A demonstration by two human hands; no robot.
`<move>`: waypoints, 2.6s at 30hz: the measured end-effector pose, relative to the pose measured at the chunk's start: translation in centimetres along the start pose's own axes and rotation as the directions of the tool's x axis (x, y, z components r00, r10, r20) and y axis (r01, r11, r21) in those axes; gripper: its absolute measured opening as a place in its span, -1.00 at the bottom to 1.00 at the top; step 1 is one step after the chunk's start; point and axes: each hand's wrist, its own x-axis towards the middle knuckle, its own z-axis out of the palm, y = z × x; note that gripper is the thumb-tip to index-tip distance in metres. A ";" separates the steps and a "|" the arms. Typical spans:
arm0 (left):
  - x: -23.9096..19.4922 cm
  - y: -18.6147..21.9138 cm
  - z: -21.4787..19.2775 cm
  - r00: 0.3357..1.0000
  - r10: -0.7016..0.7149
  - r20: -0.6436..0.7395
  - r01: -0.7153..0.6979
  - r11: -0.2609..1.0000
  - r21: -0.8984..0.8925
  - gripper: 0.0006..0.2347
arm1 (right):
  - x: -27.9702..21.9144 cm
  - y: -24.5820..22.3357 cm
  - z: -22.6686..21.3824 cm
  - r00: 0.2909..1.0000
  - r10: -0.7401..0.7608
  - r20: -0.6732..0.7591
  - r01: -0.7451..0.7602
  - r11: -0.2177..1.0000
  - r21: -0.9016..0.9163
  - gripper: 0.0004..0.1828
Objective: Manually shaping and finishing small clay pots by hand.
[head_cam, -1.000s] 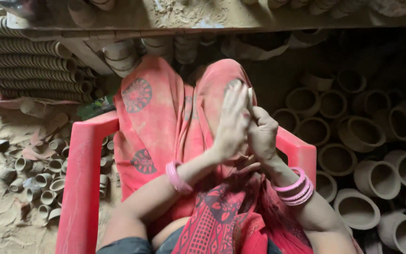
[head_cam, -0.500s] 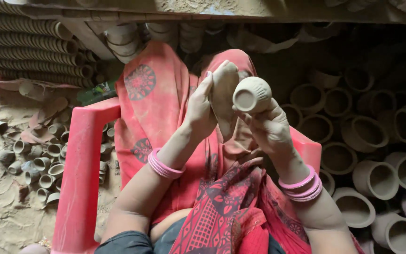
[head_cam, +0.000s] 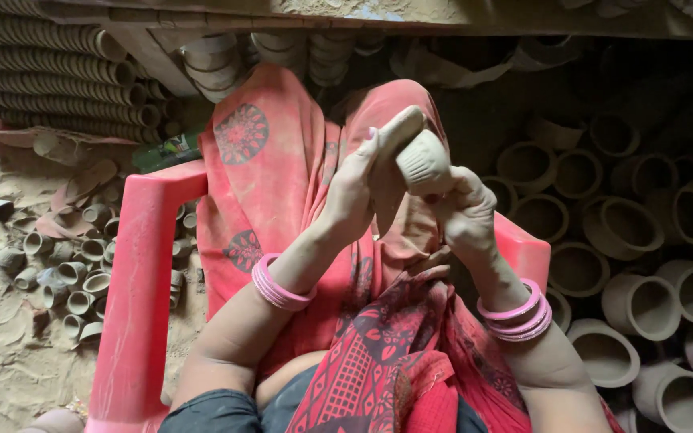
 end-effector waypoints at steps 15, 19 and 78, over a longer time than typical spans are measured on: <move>4.1 -0.3 0.2 0.935 0.143 0.323 -0.297 -0.179 0.938 -0.44 | 0.0 -4.3 3.5 0.987 -0.146 0.060 0.154 0.808 -0.569 -0.78; 2.7 -0.1 0.6 0.921 0.259 0.290 -0.337 0.161 0.928 -0.61 | 0.8 -5.0 4.1 0.965 -0.183 0.189 0.259 0.785 -0.563 -0.67; 2.4 -0.8 -2.2 0.999 0.008 0.049 -0.041 0.702 0.711 -0.56 | 0.5 -2.3 3.6 0.965 -0.230 0.130 0.263 0.798 -0.542 -0.65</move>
